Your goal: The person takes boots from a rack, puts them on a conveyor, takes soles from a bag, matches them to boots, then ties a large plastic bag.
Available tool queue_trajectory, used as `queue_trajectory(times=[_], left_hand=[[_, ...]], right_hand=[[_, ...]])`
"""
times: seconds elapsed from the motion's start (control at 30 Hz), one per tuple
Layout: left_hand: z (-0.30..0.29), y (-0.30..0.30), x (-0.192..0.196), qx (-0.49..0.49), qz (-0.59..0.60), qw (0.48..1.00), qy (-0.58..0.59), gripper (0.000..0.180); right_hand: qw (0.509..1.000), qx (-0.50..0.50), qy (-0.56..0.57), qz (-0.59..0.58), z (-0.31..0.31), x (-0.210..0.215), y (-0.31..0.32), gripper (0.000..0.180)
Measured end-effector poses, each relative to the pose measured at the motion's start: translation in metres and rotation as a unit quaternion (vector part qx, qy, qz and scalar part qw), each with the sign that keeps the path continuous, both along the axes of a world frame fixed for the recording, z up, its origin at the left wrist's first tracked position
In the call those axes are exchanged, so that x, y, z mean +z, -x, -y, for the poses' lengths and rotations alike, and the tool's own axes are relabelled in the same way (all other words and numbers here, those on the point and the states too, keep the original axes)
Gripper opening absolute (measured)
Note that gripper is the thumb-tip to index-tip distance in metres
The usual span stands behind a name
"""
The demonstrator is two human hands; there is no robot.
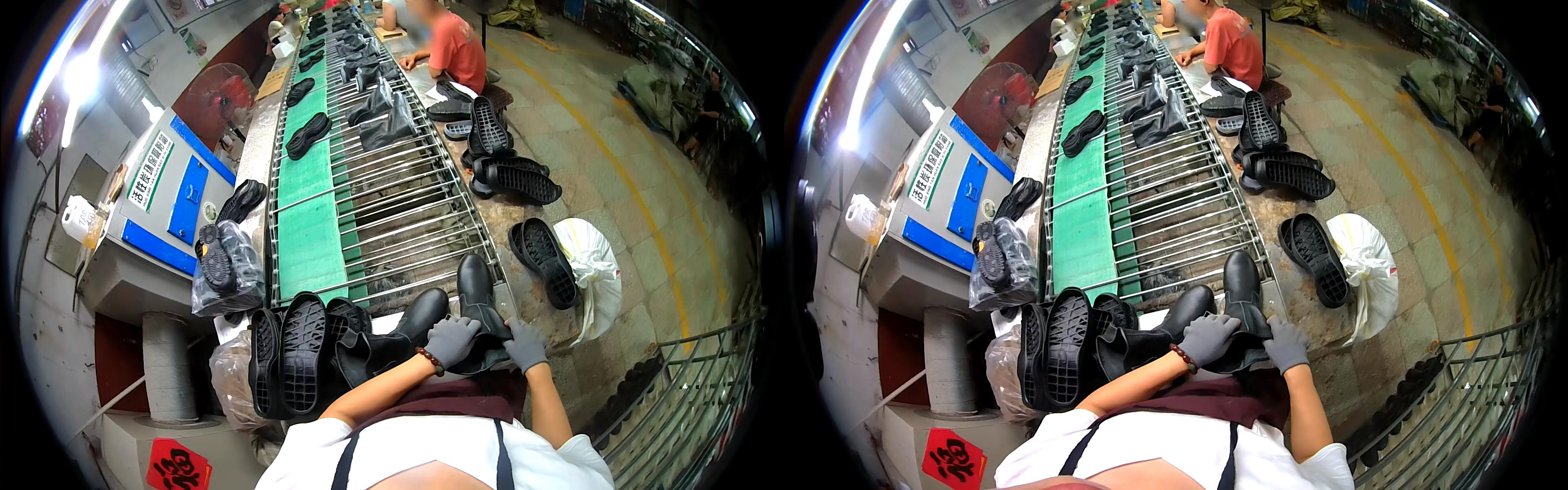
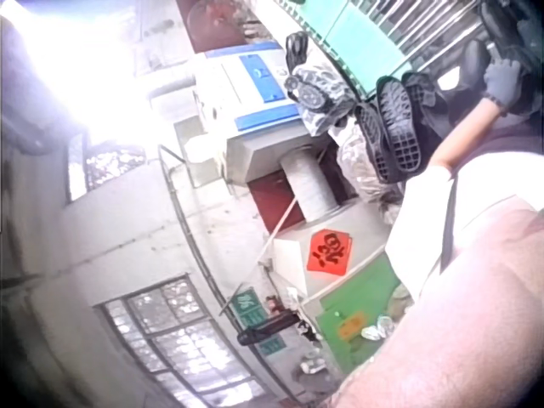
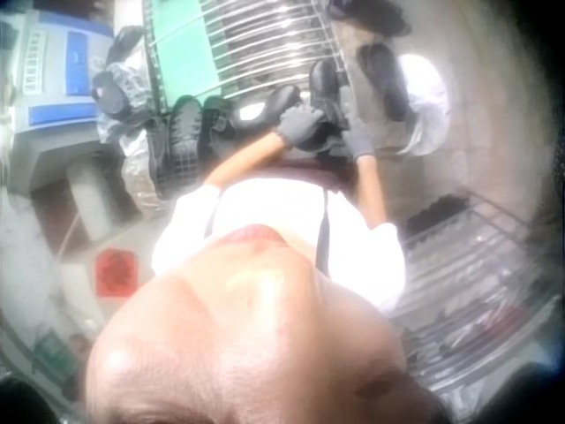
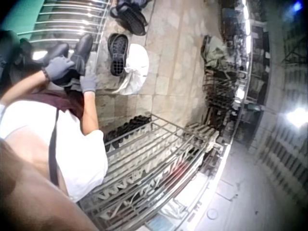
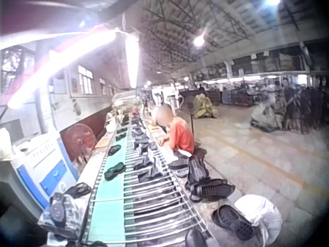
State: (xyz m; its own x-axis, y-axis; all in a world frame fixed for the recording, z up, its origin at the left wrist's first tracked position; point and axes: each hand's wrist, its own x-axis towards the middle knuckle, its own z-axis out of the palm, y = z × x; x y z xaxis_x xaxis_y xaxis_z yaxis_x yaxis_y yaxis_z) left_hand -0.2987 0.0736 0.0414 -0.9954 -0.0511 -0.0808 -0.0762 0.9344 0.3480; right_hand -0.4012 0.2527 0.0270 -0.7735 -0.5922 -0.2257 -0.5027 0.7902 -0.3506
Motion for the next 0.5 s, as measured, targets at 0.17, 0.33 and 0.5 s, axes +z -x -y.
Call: queue_trajectory(times=[0.17,0.33,0.5], left_hand=[[-0.001,0.002,-0.001,0.007,-0.002,1.0,0.005,0.022],[0.0,0.0,-0.003,0.004,-0.019,1.0,0.008,0.022],[0.002,0.0,-0.001,0.003,-0.006,1.0,0.0,0.021]], right_hand=[[1.0,0.012,-0.012,-0.006,-0.004,-0.014,0.004,0.039],[1.0,0.013,-0.006,0.011,-0.002,-0.014,0.005,0.041],[1.0,0.018,-0.001,0.012,-0.003,-0.016,0.008,0.041]])
